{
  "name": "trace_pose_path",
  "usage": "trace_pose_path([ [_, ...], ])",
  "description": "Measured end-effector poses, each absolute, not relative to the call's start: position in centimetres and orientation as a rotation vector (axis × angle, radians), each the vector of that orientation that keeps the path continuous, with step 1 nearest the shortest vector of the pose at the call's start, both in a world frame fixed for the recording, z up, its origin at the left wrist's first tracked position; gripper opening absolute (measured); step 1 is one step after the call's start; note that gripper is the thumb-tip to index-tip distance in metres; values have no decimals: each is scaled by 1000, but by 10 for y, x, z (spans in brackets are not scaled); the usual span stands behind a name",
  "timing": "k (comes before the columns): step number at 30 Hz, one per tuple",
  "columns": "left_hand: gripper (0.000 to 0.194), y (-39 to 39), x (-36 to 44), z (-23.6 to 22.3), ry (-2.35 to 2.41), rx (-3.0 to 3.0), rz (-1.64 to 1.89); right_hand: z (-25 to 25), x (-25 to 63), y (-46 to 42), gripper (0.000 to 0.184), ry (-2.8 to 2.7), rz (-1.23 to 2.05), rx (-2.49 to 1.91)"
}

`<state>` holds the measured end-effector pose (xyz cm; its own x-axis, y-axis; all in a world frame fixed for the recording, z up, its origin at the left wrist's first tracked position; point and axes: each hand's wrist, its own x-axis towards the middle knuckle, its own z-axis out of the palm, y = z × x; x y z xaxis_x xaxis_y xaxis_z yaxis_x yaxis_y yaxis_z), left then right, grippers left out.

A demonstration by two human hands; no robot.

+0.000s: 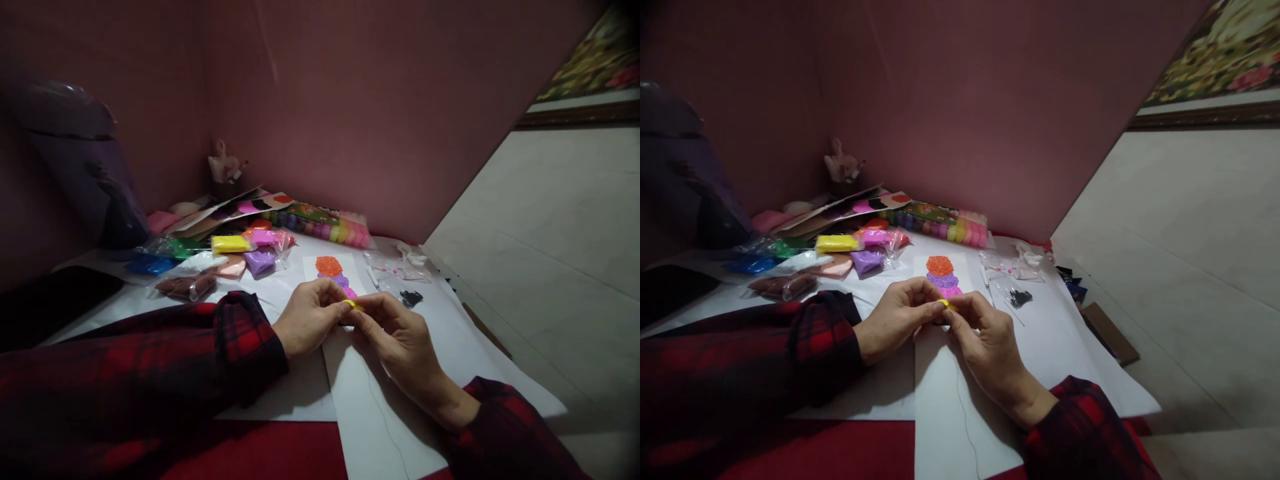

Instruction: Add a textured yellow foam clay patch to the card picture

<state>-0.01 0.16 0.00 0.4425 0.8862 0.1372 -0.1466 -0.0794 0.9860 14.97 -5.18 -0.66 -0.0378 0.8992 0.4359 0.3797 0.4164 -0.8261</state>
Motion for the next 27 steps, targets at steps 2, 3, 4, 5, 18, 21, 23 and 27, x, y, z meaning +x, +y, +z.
trace_pose_path([
  [2,12,2,0,0,724,1362,1029,-6,149,-52,10,-1564,595,-1161],
  [3,12,2,0,0,728,1344,1044,-6,149,-52,11,-1532,592,-1171],
  [4,12,3,0,0,731,1322,1057,-7,150,-52,11,-1506,589,-1179],
  [5,12,3,0,1,729,1300,1067,-7,151,-51,11,-1492,581,-1183],
  [18,17,2,0,2,605,1253,935,-8,158,-48,4,-1638,441,-1109],
  [21,13,2,0,3,626,1293,870,-7,157,-49,7,-1672,458,-1100],
  [23,11,2,0,3,660,1300,872,-7,156,-49,10,-1678,466,-1108],
  [27,11,1,0,5,712,1329,898,-7,155,-49,11,-1661,479,-1165],
])
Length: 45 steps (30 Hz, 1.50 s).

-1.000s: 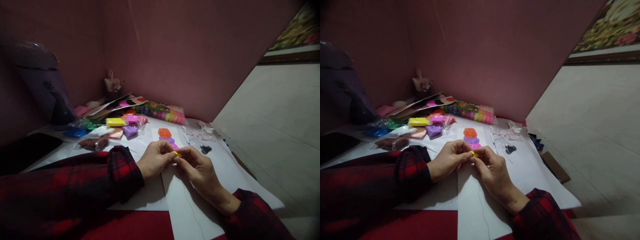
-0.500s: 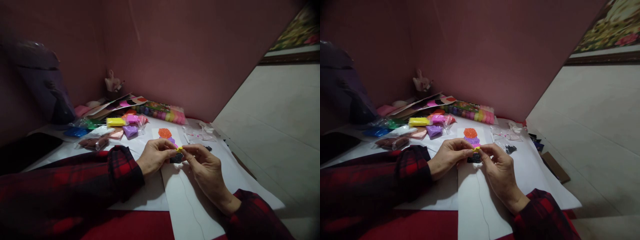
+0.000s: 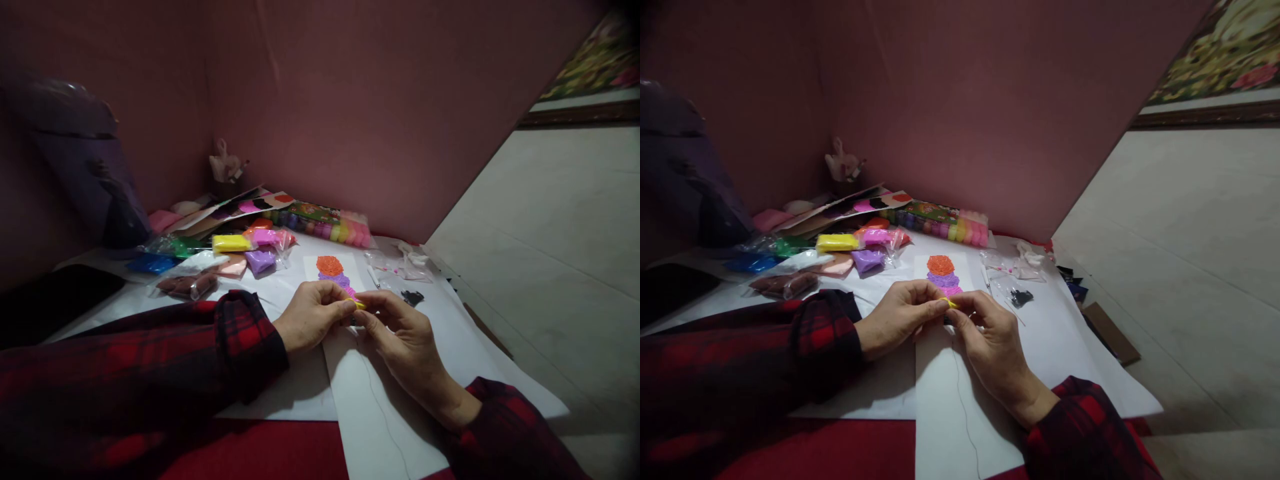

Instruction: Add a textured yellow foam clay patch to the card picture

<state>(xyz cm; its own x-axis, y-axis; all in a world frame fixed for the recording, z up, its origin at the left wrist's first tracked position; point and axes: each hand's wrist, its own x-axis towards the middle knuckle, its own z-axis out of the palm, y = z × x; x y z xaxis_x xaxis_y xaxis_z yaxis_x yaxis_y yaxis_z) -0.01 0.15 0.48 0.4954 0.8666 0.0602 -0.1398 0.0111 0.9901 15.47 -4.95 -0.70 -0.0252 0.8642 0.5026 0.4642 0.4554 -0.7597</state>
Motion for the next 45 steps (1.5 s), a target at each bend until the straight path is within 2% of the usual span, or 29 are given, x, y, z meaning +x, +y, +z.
trace_pose_path([
  [8,15,1,1,5,766,1290,1043,-7,154,-50,6,-1525,477,-1179],
  [16,7,1,1,7,748,1191,1006,-5,153,-48,12,-1345,612,-1184],
  [20,18,1,0,5,707,1257,909,-6,153,-51,12,-1472,679,-1150],
  [26,15,2,1,2,685,1262,914,-6,154,-50,18,-1666,537,-1095],
  [36,35,3,-4,-1,572,1312,844,-9,156,-49,7,-1623,560,-1098],
  [40,30,3,-3,-1,609,1310,888,-7,155,-50,12,-1645,583,-1118],
  [45,27,2,-3,-1,594,1302,846,-7,153,-50,8,-1579,641,-1113],
])
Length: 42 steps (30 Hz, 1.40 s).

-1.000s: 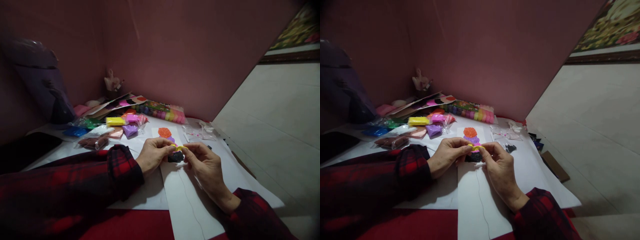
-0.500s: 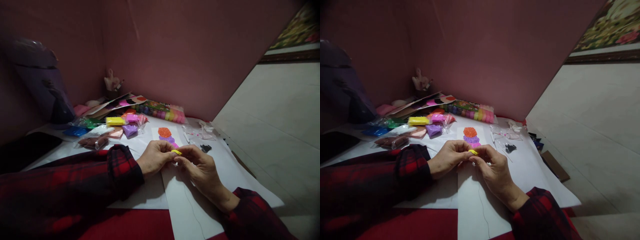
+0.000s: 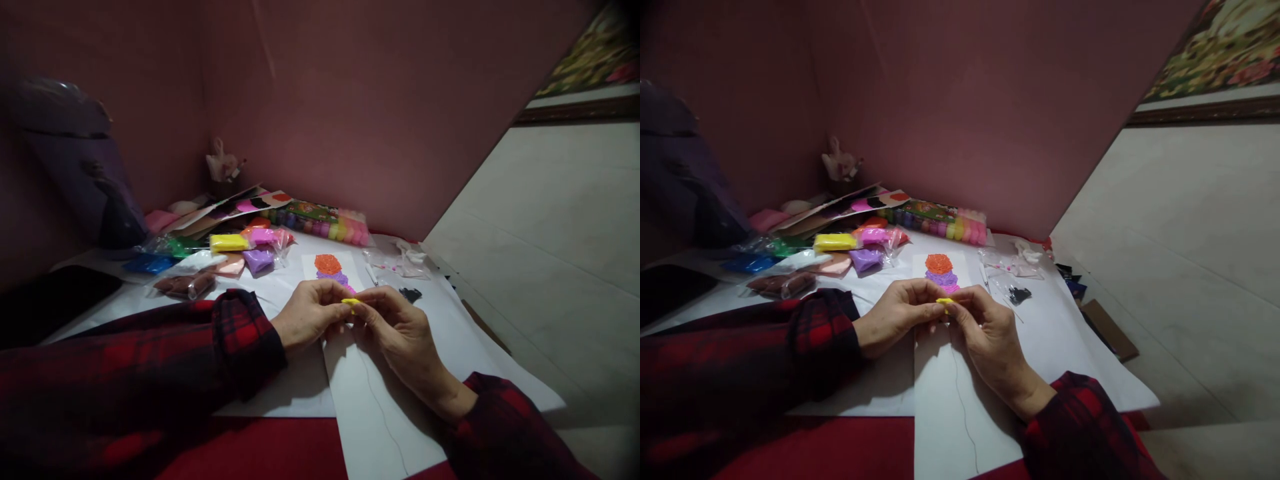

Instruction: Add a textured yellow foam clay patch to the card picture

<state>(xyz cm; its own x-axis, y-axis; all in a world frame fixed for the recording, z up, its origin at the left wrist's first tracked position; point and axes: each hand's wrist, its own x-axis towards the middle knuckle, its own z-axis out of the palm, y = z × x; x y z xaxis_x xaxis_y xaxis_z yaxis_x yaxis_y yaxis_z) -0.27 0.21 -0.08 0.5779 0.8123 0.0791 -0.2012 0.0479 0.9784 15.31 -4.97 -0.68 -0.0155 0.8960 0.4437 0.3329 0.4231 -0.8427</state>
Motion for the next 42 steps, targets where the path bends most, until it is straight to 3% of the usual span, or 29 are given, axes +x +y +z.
trace_pose_path([
  [15,7,3,-1,2,697,1253,1037,-8,151,-50,9,-1457,577,-1156],
  [25,11,4,-1,1,713,1221,1005,-5,153,-46,16,-1300,645,-1169],
  [31,25,5,0,-3,581,1221,977,-5,150,-49,11,-1409,717,-1138],
  [37,15,3,-1,0,638,1318,886,-5,150,-51,6,-1535,693,-1057],
  [42,16,3,-2,2,696,1306,872,-5,153,-50,20,-1662,492,-1138],
])
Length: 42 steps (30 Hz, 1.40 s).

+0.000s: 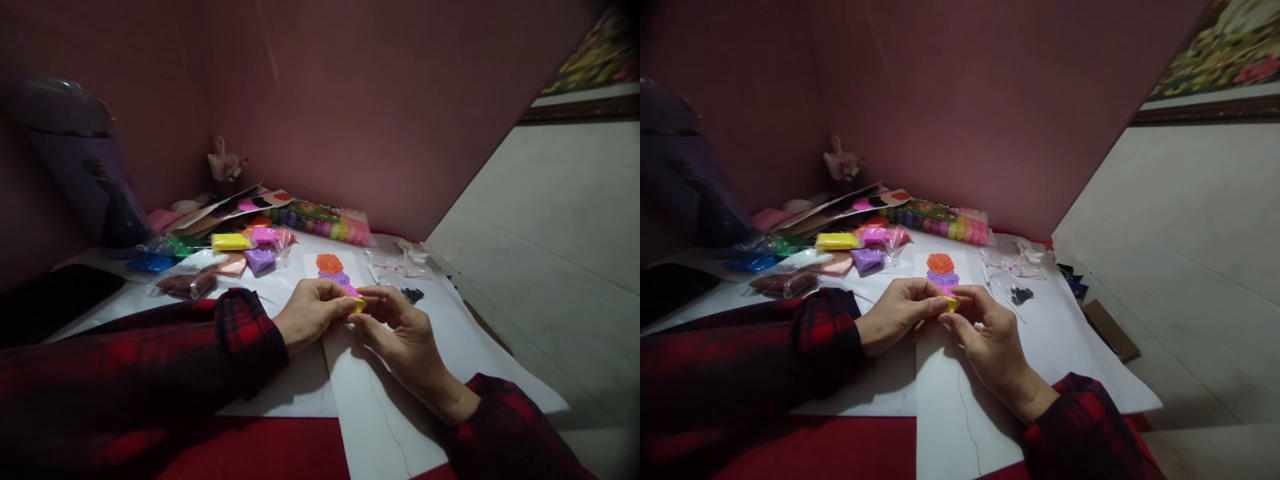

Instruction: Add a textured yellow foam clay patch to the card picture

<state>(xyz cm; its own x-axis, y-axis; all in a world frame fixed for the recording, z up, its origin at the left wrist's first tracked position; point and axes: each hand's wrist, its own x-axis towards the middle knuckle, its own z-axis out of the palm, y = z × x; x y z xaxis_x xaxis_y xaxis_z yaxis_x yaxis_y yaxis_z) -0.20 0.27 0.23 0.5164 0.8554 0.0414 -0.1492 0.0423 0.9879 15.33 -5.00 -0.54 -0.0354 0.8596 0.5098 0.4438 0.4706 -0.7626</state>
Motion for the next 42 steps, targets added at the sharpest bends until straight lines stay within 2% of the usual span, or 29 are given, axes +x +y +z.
trace_pose_path([
  [5,22,3,-2,2,667,1275,845,-5,154,-51,7,-1748,365,-1147],
  [9,31,3,-2,2,634,1259,855,-5,154,-51,4,-1765,337,-1133],
  [20,14,6,-1,-1,692,1345,844,-5,154,-51,3,-1709,313,-1153],
  [25,17,3,0,4,719,1308,820,-4,154,-48,7,-1499,460,-1187],
  [30,11,1,-1,6,702,1301,869,-3,154,-41,17,-1275,649,-1193],
  [34,18,2,-2,2,637,1273,888,-4,152,-43,18,-1266,766,-1180],
  [39,40,4,-2,-2,555,1241,896,-6,153,-51,16,-1437,817,-1113],
  [42,37,4,-3,-1,579,1277,880,-8,156,-52,13,-1575,775,-1045],
])
